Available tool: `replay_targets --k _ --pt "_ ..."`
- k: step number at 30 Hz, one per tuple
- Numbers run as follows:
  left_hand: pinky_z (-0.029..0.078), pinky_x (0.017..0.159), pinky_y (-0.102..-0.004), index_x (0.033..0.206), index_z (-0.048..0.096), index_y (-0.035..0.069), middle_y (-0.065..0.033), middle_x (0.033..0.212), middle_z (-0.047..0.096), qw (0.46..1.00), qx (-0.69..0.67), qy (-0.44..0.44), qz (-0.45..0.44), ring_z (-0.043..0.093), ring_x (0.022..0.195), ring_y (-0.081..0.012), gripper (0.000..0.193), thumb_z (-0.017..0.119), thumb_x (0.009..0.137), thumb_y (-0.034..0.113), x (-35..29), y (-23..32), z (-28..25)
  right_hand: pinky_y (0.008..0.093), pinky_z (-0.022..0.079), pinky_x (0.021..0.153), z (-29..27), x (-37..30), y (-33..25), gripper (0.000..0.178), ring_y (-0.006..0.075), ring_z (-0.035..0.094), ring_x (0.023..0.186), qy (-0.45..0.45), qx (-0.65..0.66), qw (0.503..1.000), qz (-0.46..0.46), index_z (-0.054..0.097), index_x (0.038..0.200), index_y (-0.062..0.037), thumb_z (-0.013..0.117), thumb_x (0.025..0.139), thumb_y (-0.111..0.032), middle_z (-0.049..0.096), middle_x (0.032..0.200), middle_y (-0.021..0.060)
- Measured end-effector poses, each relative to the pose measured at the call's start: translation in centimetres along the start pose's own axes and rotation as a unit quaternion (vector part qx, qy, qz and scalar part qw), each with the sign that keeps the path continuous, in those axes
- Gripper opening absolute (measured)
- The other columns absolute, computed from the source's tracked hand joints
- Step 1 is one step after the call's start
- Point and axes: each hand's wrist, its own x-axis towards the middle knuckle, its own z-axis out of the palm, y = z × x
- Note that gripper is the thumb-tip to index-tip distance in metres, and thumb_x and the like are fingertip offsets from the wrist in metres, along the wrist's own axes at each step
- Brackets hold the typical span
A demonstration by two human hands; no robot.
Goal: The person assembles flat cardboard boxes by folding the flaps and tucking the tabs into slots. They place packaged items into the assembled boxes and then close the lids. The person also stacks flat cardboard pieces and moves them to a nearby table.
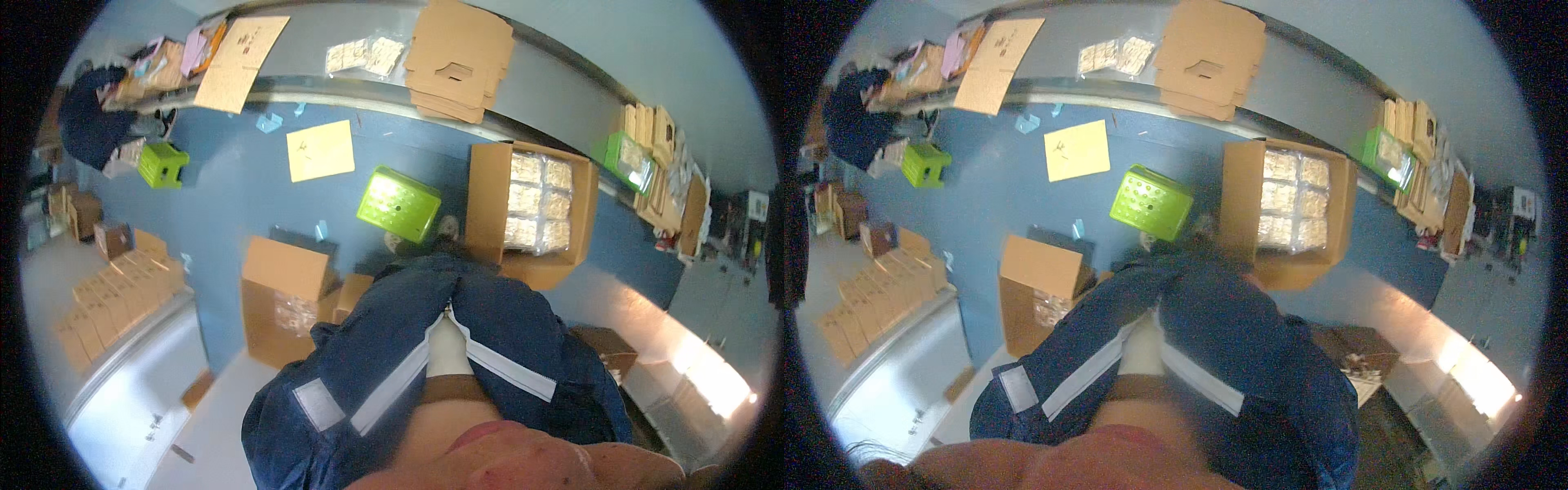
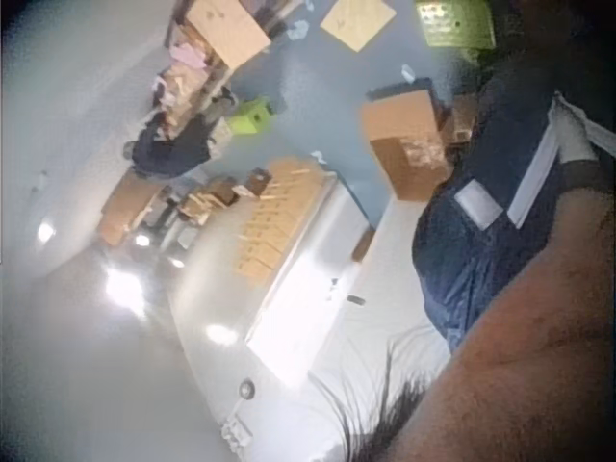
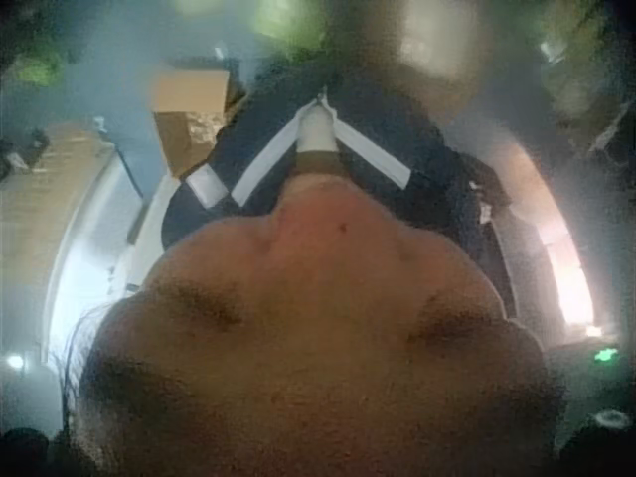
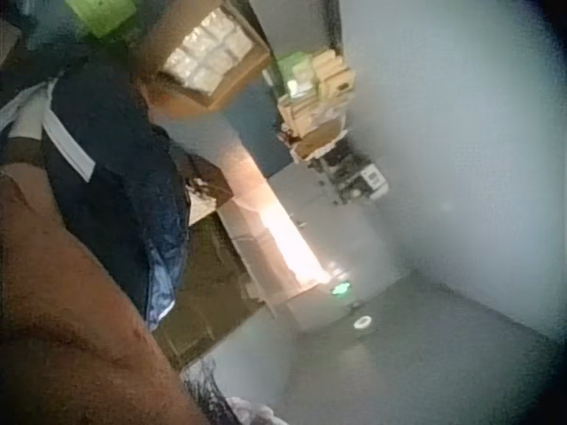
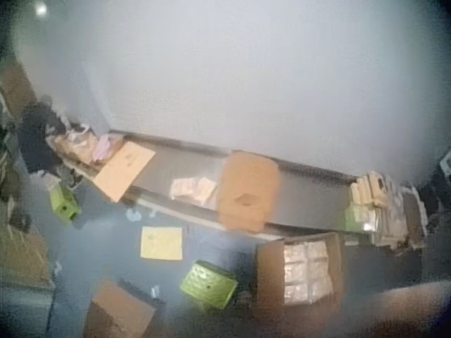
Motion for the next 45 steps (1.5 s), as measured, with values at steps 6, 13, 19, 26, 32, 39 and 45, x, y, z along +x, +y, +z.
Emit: replay_targets --k 6,13,19,26,32,39,45 --pt "0.05 0.08 -0.0482 0.107 0.064 0.004 -0.0196 0.094 0.067 0.999 -0.019 0.012 -0.031 0.064 0.091 -0.039 0.027 0.057 0.095 0.027 0.3 7.6 -5.4 0.0433 0.052 0.08 -2.3 1.0 0.6 0.034 0.03 0.067 0.09 0.038 0.016 0.996 0.084 0.068 0.115 -0.0075 0.061 0.096 -0.035 0.07 0.101 0.0135" --pt "0.05 0.079 -0.0482 0.106 0.063 0.004 -0.0188 0.093 0.066 0.985 0.005 0.128 -0.117 0.063 0.089 -0.0389 0.025 0.057 0.095 0.026 -5.6 18.5 -12.2 0.0446 0.051 0.083 -9.4 13.7 1.2 0.037 0.0318 0.066 0.093 0.011 0.034 0.998 0.048 0.067 0.116 -0.0063 0.06 0.096 -0.036 0.07 0.102 0.0148" --pt "0.05 0.078 -0.0481 0.105 0.063 0.004 -0.0181 0.093 0.065 0.955 0.007 0.181 -0.237 0.063 0.088 -0.0388 0.024 0.057 0.095 0.025 -15.1 28.7 -13.2 0.0457 0.05 0.085 -17.9 20.0 -0.4 0.039 0.0334 0.066 0.095 -0.029 0.021 0.998 0.047 0.066 0.117 -0.0052 0.06 0.096 -0.038 0.069 0.103 0.0159" --pt "0.05 0.076 -0.0481 0.104 0.062 0.004 -0.0172 0.092 0.064 0.92 0.003 0.233 -0.314 0.062 0.086 -0.0387 0.022 0.057 0.095 0.024 -19.7 40.0 -17.0 0.0487 0.046 0.097 -28.5 21.5 -9.1 0.057 0.0413 0.06 0.111 -0.007 0.043 0.981 0.188 0.048 0.138 -0.0049 0.06 0.096 -0.041 0.062 0.118 0.026" --pt "0.05 0.075 -0.0481 0.103 0.061 0.004 -0.0165 0.091 0.064 0.951 0.033 0.147 -0.271 0.062 0.085 -0.0386 0.021 0.057 0.095 0.023 -6.4 43.4 -21.9 0.0461 0.045 0.099 -27.0 24.2 -6.9 0.055 0.0372 0.057 0.114 0.042 0.065 0.971 0.227 0.048 0.138 -0.0036 0.061 0.096 -0.037 0.059 0.122 0.0242" --pt "0.05 0.074 -0.0481 0.102 0.06 0.004 -0.0157 0.09 0.063 0.974 0.106 -0.08 -0.184 0.061 0.083 -0.0385 0.02 0.057 0.095 0.021 20.1 43.7 -23.9 0.0431 0.044 0.1 -25.1 26.1 -6.3 0.054 0.0325 0.055 0.117 0.113 0.079 0.947 0.289 0.047 0.138 -0.0021 0.063 0.096 -0.032 0.056 0.127 0.022" --pt "0.05 0.073 -0.048 0.102 0.059 0.004 -0.015 0.09 0.062 0.916 0.167 -0.345 0.116 0.061 0.082 -0.0384 0.018 0.057 0.095 0.02 48.7 49.1 -18.0 0.0405 0.044 0.101 -32.3 38.2 1.2 0.053 0.0284 0.052 0.12 0.185 -0.008 0.954 0.237 0.047 0.138 -0.0007 0.065 0.096 -0.028 0.053 0.131 0.0201"
